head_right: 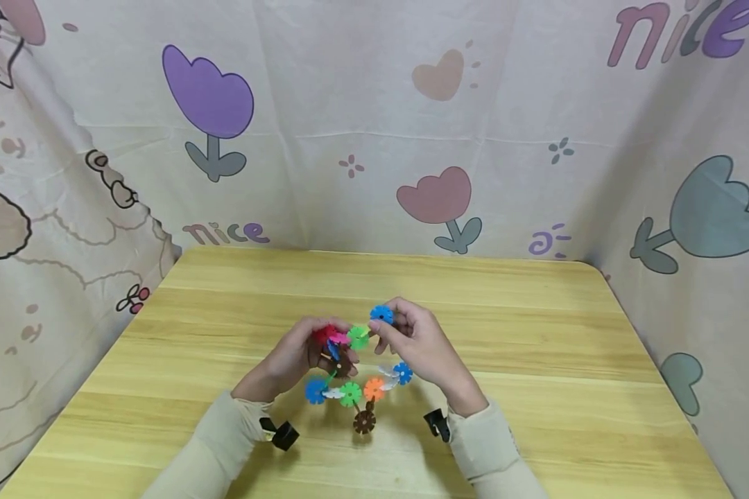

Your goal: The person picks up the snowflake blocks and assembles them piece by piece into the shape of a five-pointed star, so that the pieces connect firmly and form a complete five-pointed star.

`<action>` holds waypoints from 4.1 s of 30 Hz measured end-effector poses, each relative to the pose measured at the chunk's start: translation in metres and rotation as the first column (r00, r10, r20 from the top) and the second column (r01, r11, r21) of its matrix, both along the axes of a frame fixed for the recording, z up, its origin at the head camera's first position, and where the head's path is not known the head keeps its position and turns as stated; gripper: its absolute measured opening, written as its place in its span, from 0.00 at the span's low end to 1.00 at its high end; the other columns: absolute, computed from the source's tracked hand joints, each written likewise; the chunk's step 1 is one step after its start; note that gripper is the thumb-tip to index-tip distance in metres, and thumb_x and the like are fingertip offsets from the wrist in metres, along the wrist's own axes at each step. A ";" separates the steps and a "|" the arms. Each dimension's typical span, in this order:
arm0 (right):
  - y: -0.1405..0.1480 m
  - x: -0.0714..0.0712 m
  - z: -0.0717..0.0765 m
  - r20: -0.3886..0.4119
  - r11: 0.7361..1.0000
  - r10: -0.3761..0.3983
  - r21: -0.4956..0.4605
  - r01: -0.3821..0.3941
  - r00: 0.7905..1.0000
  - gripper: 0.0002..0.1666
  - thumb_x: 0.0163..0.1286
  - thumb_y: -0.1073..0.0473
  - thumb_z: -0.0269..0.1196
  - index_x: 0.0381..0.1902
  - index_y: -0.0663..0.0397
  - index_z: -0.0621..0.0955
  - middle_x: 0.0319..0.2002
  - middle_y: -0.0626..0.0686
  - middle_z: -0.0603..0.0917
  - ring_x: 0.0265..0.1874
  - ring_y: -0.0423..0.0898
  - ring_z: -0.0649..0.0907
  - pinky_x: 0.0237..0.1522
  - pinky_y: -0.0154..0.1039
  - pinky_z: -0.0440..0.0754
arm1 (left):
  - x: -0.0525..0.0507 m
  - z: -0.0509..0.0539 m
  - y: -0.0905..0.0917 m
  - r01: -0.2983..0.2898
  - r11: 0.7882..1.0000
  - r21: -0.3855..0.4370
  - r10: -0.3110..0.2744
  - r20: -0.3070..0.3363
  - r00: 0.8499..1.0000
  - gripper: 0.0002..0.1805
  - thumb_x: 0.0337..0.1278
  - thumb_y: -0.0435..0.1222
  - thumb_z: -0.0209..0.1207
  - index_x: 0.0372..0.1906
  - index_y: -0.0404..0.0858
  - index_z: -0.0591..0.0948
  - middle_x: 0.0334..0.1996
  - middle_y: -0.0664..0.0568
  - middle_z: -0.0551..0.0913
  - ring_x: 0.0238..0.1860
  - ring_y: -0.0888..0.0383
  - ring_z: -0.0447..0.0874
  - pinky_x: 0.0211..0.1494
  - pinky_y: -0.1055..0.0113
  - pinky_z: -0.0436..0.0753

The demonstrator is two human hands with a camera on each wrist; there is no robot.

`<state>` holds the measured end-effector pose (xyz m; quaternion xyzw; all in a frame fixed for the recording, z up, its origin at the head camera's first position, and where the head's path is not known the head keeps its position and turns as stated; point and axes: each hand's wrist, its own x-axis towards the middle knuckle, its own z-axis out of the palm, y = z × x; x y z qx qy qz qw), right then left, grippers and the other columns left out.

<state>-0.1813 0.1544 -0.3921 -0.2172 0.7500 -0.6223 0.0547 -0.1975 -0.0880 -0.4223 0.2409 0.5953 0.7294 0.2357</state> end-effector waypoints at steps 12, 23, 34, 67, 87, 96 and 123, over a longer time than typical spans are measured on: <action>-0.009 0.003 -0.002 0.017 0.997 -0.048 0.064 0.047 0.999 0.07 0.78 0.59 0.63 0.45 0.58 0.82 0.35 0.61 0.87 0.30 0.60 0.88 0.35 0.45 0.86 | 0.002 0.002 0.001 0.019 0.994 -0.106 -0.016 0.028 0.999 0.33 0.85 0.47 0.32 0.60 0.21 0.76 0.43 0.25 0.85 0.34 0.53 0.92 0.39 0.57 0.90; -0.023 0.003 0.003 0.021 0.997 -0.044 0.070 0.042 0.999 0.07 0.76 0.58 0.65 0.44 0.56 0.81 0.31 0.55 0.88 0.27 0.62 0.87 0.35 0.42 0.85 | 0.000 -0.003 -0.002 0.053 0.987 -0.152 -0.061 -0.047 0.997 0.18 0.81 0.44 0.53 0.51 0.30 0.79 0.32 0.35 0.84 0.32 0.40 0.91 0.33 0.51 0.90; -0.021 -0.002 0.007 -0.051 0.993 -0.057 0.104 0.062 0.997 0.08 0.78 0.56 0.64 0.45 0.54 0.83 0.31 0.53 0.86 0.24 0.53 0.86 0.30 0.40 0.82 | 0.000 0.003 -0.007 0.031 0.987 -0.161 -0.039 -0.046 0.998 0.17 0.78 0.42 0.58 0.48 0.29 0.78 0.29 0.38 0.84 0.29 0.45 0.91 0.34 0.50 0.90; -0.050 -0.085 -0.069 0.096 0.649 0.251 0.722 -0.242 0.963 0.15 0.69 0.62 0.72 0.26 0.54 0.77 0.21 0.46 0.73 0.20 0.41 0.71 0.25 0.35 0.70 | -0.002 0.004 -0.017 -0.013 0.996 -0.091 0.004 -0.104 0.995 0.14 0.80 0.39 0.54 0.41 0.30 0.74 0.27 0.38 0.86 0.28 0.45 0.91 0.31 0.48 0.90; 0.015 -0.029 -0.013 -0.153 0.985 0.023 0.175 0.004 0.988 0.06 0.73 0.68 0.65 0.35 0.54 0.82 0.25 0.51 0.78 0.21 0.39 0.70 0.24 0.29 0.67 | -0.001 0.004 -0.017 -0.057 0.991 -0.119 0.044 -0.112 0.993 0.13 0.80 0.40 0.54 0.44 0.31 0.73 0.30 0.39 0.83 0.32 0.38 0.91 0.36 0.44 0.89; -0.003 0.008 0.011 -0.100 0.987 0.040 0.156 -0.024 0.994 0.04 0.72 0.71 0.65 0.38 0.59 0.84 0.29 0.54 0.86 0.26 0.51 0.85 0.26 0.33 0.82 | -0.001 0.002 -0.012 -0.056 0.993 -0.101 0.044 -0.120 0.992 0.12 0.80 0.39 0.54 0.44 0.31 0.73 0.31 0.39 0.84 0.32 0.38 0.90 0.37 0.44 0.90; -0.017 0.017 0.012 0.006 0.995 0.027 0.096 -0.027 1.000 0.05 0.76 0.69 0.62 0.43 0.61 0.75 0.28 0.52 0.88 0.18 0.49 0.80 0.22 0.37 0.82 | 0.003 0.004 -0.011 -0.113 0.990 -0.085 0.100 -0.143 0.985 0.28 0.83 0.42 0.50 0.78 0.37 0.62 0.38 0.38 0.89 0.30 0.43 0.91 0.38 0.47 0.90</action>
